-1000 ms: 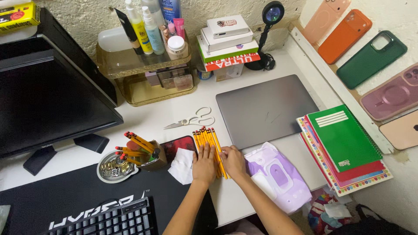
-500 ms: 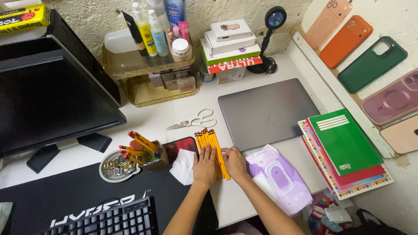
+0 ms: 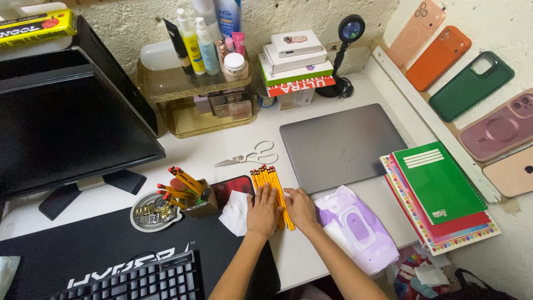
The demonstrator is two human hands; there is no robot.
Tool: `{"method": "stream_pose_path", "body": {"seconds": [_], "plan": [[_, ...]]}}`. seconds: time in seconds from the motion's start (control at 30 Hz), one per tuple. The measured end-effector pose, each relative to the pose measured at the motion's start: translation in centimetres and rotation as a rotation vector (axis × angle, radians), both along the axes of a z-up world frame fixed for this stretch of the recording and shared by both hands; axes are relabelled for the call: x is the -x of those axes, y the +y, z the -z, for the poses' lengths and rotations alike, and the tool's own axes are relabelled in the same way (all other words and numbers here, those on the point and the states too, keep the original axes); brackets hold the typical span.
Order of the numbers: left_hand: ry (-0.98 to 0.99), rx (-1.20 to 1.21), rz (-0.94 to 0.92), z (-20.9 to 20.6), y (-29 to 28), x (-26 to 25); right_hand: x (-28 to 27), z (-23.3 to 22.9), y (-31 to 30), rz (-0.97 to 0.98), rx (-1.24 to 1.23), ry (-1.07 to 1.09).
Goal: The person wipes a small rectangular object and a white case with a tissue, then places them on a shelf. They then remove pencils and scissors from a holder, arrange the pencils on the desk, and place the scissors down.
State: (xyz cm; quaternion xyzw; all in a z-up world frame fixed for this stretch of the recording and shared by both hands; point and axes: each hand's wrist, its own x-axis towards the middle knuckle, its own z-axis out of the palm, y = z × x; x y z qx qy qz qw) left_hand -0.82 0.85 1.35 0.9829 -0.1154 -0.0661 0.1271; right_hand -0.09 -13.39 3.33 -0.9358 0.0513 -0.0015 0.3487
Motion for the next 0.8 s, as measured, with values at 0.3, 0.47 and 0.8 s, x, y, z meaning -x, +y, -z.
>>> {"method": "stream_pose_path", "body": {"seconds": [0.3, 0.47, 0.8], "plan": [[-0.292, 0.176, -0.050, -4.2, 2.7, 0.5, 0.1, -3.0, 2.6, -0.024, 0.004, -0.005], [-0.432, 0.395, -0.133, -8.1, 4.8, 0.8, -0.6, -3.1, 5.5, -0.057, -0.136, -0.152], [-0.657, 0.510, -0.261, -14.7, 9.0, 2.2, 0.0, -9.8, 10.9, -0.197, -0.270, -0.246]]}}
